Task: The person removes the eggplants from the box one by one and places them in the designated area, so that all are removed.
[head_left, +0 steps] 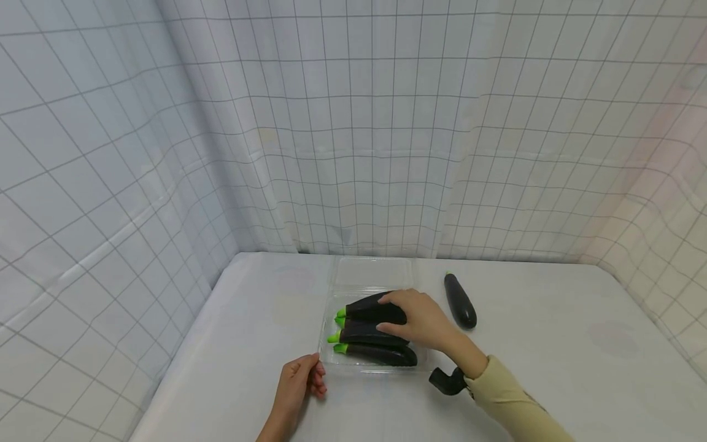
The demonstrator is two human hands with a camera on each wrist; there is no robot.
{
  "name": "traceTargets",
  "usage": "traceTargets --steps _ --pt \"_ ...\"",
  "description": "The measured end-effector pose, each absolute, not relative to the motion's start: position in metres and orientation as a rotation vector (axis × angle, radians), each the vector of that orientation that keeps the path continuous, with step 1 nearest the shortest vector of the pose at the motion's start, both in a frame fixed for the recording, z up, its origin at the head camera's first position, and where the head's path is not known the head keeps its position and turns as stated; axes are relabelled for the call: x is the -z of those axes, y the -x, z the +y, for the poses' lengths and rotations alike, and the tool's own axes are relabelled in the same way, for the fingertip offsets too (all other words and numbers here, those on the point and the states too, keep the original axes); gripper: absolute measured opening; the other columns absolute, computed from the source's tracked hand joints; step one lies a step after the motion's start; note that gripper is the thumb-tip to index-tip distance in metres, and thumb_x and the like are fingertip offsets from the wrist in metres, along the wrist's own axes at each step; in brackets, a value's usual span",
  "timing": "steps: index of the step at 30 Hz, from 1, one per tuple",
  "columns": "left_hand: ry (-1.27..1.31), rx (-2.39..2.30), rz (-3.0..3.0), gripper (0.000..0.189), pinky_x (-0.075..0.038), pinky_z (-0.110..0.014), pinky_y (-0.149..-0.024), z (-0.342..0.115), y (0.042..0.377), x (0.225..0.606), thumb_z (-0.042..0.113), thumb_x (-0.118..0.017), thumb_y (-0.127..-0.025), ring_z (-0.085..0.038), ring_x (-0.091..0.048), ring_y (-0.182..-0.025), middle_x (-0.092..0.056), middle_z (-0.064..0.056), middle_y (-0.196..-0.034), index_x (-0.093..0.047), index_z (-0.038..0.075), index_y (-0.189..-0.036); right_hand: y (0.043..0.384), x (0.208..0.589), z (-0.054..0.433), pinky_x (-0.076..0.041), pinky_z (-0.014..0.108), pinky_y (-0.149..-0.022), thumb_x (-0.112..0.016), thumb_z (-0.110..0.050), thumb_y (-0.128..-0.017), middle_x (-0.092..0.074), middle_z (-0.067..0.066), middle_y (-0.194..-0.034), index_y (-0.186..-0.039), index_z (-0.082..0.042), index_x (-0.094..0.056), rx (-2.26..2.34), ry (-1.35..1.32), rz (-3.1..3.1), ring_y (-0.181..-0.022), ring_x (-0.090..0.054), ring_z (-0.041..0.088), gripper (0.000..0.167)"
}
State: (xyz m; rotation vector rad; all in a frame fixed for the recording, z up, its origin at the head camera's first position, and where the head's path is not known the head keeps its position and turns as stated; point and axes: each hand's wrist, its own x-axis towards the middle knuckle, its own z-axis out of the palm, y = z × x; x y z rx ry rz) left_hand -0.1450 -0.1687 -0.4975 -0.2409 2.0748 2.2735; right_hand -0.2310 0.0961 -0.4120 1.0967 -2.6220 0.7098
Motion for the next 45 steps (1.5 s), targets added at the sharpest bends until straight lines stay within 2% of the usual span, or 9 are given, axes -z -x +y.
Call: traceTargets --steps 9,20,33,45 --pt "0.253 -2.279 2.044 0.035 -0.051 -0.026 -0.048 -0.170 0.147 0.501 0.015 -0.044 -0.100 -0.014 -0.055 -0.047 -0.052 -0.005 -0.058 -0.058 -0.002 -0.073 0.232 0.420 0.089 -0.047 0.045 -0.084 -0.074 -0.044 -0.079 -0.061 0.001 -0.110 -0.113 -0.013 -0.065 -0.602 -1.153 -2.664 -0.104 -0.055 0.023 0.046" --pt "0.249 -2.284 2.065 0.033 -0.051 -0.025 -0.048 -0.169 0.146 0.499 0.016 -0.046 -0.099 -0.013 -0.055 -0.047 -0.052 -0.004 -0.058 -0.058 -0.002 -0.073 0.233 0.422 0.084 -0.046 0.047 -0.085 -0.074 -0.043 -0.079 -0.060 0.003 -0.109 -0.114 -0.014 -0.065 -0.534 -1.171 -2.727 -0.107 -0.054 0.025 0.046" --pt "0.226 -2.292 2.062 0.033 -0.051 -0.026 -0.047 -0.170 0.145 0.501 0.016 -0.047 -0.098 -0.012 -0.055 -0.046 -0.053 -0.003 -0.057 -0.058 -0.001 -0.072 0.232 0.428 0.079 -0.047 0.044 -0.082 -0.074 -0.047 -0.078 -0.062 0.001 -0.105 -0.113 -0.016 -0.065 -0.443 -1.174 -2.801 -0.099 -0.057 0.022 0.047" --pt "0.241 -2.279 2.066 0.033 -0.051 -0.026 -0.047 -0.170 0.146 0.502 0.017 -0.047 -0.098 -0.013 -0.056 -0.046 -0.053 -0.004 -0.058 -0.058 0.000 -0.071 0.230 0.431 0.079 -0.051 0.038 -0.075 -0.074 -0.044 -0.079 -0.062 0.002 -0.105 -0.113 -0.014 -0.064 -0.484 -1.157 -2.814 -0.093 -0.060 0.020 0.047"
